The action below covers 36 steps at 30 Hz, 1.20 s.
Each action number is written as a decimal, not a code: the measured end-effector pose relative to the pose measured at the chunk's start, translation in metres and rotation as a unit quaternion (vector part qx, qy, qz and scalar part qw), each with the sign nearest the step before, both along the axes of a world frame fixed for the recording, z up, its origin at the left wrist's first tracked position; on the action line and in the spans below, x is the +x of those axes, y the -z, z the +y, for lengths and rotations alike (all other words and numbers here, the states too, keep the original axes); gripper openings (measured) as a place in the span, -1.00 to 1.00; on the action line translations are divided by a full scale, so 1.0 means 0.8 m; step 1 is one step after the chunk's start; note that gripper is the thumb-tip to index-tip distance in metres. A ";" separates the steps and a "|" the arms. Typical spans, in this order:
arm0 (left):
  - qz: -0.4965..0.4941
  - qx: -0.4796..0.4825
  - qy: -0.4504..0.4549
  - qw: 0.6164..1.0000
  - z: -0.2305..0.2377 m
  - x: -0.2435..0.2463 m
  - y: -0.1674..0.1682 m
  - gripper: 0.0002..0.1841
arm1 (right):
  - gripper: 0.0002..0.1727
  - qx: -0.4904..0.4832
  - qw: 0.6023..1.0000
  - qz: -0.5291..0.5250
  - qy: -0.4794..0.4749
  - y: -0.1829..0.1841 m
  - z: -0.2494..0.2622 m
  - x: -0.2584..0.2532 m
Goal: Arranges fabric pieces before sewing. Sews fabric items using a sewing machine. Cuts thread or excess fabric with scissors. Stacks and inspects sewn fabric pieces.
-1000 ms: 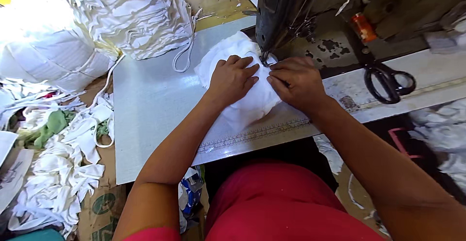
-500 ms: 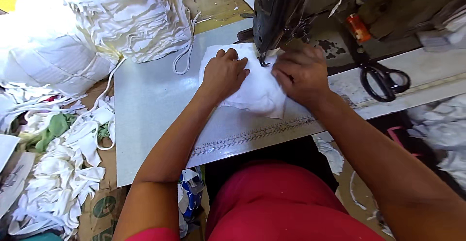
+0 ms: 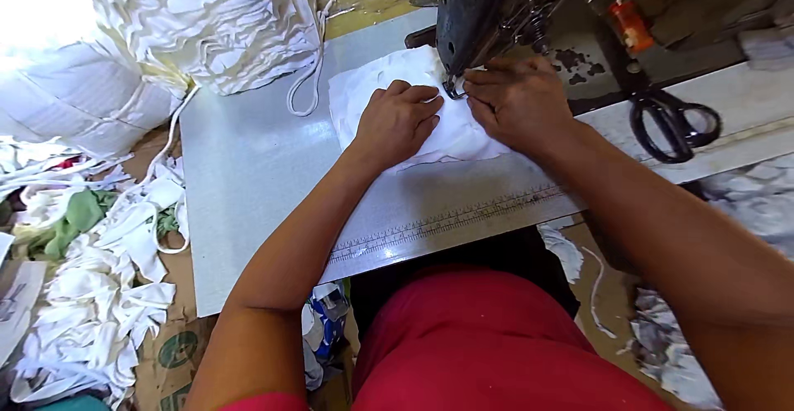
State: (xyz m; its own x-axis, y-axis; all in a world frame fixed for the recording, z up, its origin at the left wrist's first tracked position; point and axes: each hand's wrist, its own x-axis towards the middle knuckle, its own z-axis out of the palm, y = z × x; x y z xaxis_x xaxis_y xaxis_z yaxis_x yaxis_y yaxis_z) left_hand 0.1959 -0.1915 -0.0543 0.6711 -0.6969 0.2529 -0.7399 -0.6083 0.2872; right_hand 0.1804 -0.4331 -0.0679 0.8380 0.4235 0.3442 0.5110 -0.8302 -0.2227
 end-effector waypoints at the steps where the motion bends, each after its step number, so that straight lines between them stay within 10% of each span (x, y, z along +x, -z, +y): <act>1: 0.003 0.001 -0.011 1.000 -0.002 0.000 -0.001 -0.61 | -0.54 -0.001 1.000 -0.004 -0.005 0.001 -0.001 0.005; 13: 0.025 0.104 -0.137 0.985 -0.026 -0.004 -0.024 -0.60 | -0.63 0.055 0.991 -0.064 0.104 -0.010 0.022 -0.013; 22: 0.089 0.184 -0.199 0.959 -0.042 0.000 -0.055 -0.52 | -0.51 0.062 0.996 -0.020 -0.059 0.003 0.023 -0.054; 29: -0.001 -0.003 0.078 0.997 0.010 0.009 -0.014 -0.67 | -0.68 0.103 0.994 -0.040 -0.025 0.004 0.010 -0.038; 36: -0.020 0.004 -0.038 0.999 -0.006 -0.005 -0.005 -0.66 | -0.48 0.081 0.996 -0.038 -0.024 0.011 0.016 -0.038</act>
State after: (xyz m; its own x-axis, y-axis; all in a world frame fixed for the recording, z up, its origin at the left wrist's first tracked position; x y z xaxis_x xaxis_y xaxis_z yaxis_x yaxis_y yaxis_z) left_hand 0.1917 -0.1960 -0.0502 0.7116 -0.6464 0.2753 -0.7023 -0.6658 0.2520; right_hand 0.1499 -0.4205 -0.0765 0.7873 0.3956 0.4729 0.5692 -0.7612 -0.3107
